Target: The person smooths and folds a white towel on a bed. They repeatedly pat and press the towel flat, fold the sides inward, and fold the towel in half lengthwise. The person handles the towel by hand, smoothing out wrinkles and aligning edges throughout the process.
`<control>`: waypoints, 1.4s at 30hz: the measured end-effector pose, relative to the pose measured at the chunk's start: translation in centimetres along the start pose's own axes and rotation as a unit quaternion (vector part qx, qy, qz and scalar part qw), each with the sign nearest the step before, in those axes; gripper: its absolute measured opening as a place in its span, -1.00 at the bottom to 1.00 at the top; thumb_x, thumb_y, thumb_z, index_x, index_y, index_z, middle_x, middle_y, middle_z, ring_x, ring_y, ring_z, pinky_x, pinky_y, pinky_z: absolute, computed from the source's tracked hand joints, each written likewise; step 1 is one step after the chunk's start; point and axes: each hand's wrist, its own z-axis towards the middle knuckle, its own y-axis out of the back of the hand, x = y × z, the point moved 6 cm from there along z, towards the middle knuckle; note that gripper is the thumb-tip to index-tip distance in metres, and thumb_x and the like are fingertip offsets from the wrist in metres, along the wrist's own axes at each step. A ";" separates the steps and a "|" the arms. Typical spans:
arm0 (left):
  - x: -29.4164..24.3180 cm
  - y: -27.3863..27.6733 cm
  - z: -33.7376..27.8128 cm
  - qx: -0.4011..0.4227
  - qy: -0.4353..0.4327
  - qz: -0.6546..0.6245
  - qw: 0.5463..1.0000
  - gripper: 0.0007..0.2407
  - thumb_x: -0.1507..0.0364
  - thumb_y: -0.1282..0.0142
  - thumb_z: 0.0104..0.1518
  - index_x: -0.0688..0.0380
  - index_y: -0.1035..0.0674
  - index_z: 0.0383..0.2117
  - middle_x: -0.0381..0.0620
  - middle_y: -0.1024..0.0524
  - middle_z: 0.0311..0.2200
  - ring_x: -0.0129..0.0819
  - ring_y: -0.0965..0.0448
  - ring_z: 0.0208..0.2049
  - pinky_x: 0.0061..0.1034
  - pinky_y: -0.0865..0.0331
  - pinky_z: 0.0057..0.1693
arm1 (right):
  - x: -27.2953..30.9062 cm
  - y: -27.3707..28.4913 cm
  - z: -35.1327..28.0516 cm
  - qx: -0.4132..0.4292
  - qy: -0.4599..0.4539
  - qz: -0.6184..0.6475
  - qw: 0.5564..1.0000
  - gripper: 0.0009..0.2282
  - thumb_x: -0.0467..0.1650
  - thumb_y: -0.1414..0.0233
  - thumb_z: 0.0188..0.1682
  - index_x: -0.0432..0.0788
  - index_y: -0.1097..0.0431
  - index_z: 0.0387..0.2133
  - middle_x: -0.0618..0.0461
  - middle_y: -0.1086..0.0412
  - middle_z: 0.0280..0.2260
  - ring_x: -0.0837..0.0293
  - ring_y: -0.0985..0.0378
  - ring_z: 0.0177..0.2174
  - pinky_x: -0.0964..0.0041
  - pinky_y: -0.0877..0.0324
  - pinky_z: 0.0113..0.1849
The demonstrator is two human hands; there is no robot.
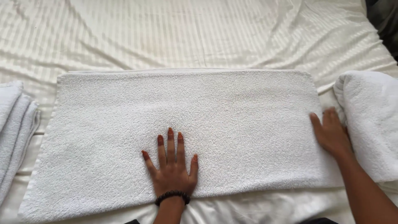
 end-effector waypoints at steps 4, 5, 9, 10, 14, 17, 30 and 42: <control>0.0 0.0 -0.2 0.000 0.004 0.005 1.000 -0.39 0.02 0.34 0.23 -0.09 -0.05 0.41 -0.22 0.23 0.49 -0.22 0.30 0.49 0.23 0.55 0.42 | -6.6 -1.7 -3.3 -0.018 0.029 0.042 0.999 -0.17 0.10 0.45 0.07 -0.32 0.26 0.39 -0.23 0.35 0.44 -0.09 0.34 0.42 0.06 0.30 0.33; 0.3 0.0 -0.3 0.007 0.004 0.010 1.000 -0.39 0.02 0.33 0.23 -0.08 -0.05 0.42 -0.22 0.23 0.49 -0.22 0.30 0.49 0.23 0.55 0.43 | -7.3 -2.1 -4.6 -0.022 0.032 0.053 0.998 -0.19 0.09 0.43 0.08 -0.33 0.20 0.39 -0.27 0.27 0.43 -0.12 0.28 0.41 0.04 0.27 0.32; 2.0 -0.8 -0.8 0.044 -0.015 0.012 0.999 -0.33 -0.06 0.28 0.22 -0.08 -0.03 0.44 -0.19 0.25 0.51 -0.20 0.30 0.52 0.24 0.56 0.44 | -9.6 -1.7 -8.0 -0.026 0.001 -0.013 1.000 -0.27 0.05 0.28 0.11 -0.33 -0.14 0.30 -0.35 -0.12 0.31 -0.20 -0.05 0.33 -0.05 0.01 0.30; 3.1 0.0 -0.4 0.048 -0.014 0.011 0.999 -0.33 -0.06 0.28 0.22 -0.08 -0.03 0.44 -0.19 0.25 0.51 -0.20 0.30 0.52 0.24 0.56 0.44 | -9.4 -1.3 -8.9 -0.023 -0.001 -0.015 1.000 -0.27 0.05 0.28 0.11 -0.33 -0.14 0.30 -0.35 -0.12 0.31 -0.20 -0.05 0.33 -0.05 0.01 0.30; 4.2 4.9 1.6 0.263 -0.211 0.041 0.941 -0.12 -0.24 0.11 0.04 -0.10 0.20 0.39 -0.14 0.43 0.46 -0.16 0.44 0.48 0.15 0.57 0.40 | -11.3 -1.3 -10.9 0.036 -0.151 0.072 0.985 -0.31 0.04 0.01 0.04 -0.39 -0.34 0.12 -0.41 -0.44 -0.09 -0.26 -0.46 -0.07 -0.20 -0.36 0.04; 7.6 7.9 0.0 0.540 -0.238 0.164 0.791 -0.07 -0.13 -0.04 0.08 -0.22 0.37 0.42 -0.28 0.58 0.49 -0.35 0.54 0.50 -0.07 0.55 0.50 | -12.1 -2.1 -12.3 0.085 -0.243 0.205 0.944 -0.35 0.02 -0.14 -0.02 -0.41 -0.39 -0.04 -0.37 -0.46 -0.29 -0.20 -0.50 -0.29 -0.21 -0.46 -0.15; 20.2 13.8 -0.2 0.546 -0.017 0.405 0.733 -0.28 0.56 0.29 0.29 -0.48 0.35 0.46 -0.37 0.55 0.52 -0.47 0.32 0.50 -0.07 0.13 0.47 | -9.5 -0.2 -16.0 0.014 -0.277 0.489 0.827 -0.49 -0.43 -0.14 0.00 -0.18 -0.08 0.20 -0.15 -0.35 -0.16 -0.05 -0.50 -0.21 0.09 -0.54 -0.17; 30.6 20.2 2.0 0.170 -0.125 0.130 0.969 -0.61 0.48 0.03 0.21 -0.13 -0.40 0.20 -0.09 -0.39 0.27 -0.33 -0.31 0.37 -0.31 -0.20 0.52 | -12.6 6.7 -15.6 -0.051 -0.068 0.378 0.922 -0.71 -0.40 0.06 0.24 -0.33 -0.38 0.13 -0.28 -0.43 0.01 -0.10 -0.55 -0.19 -0.05 -0.54 -0.13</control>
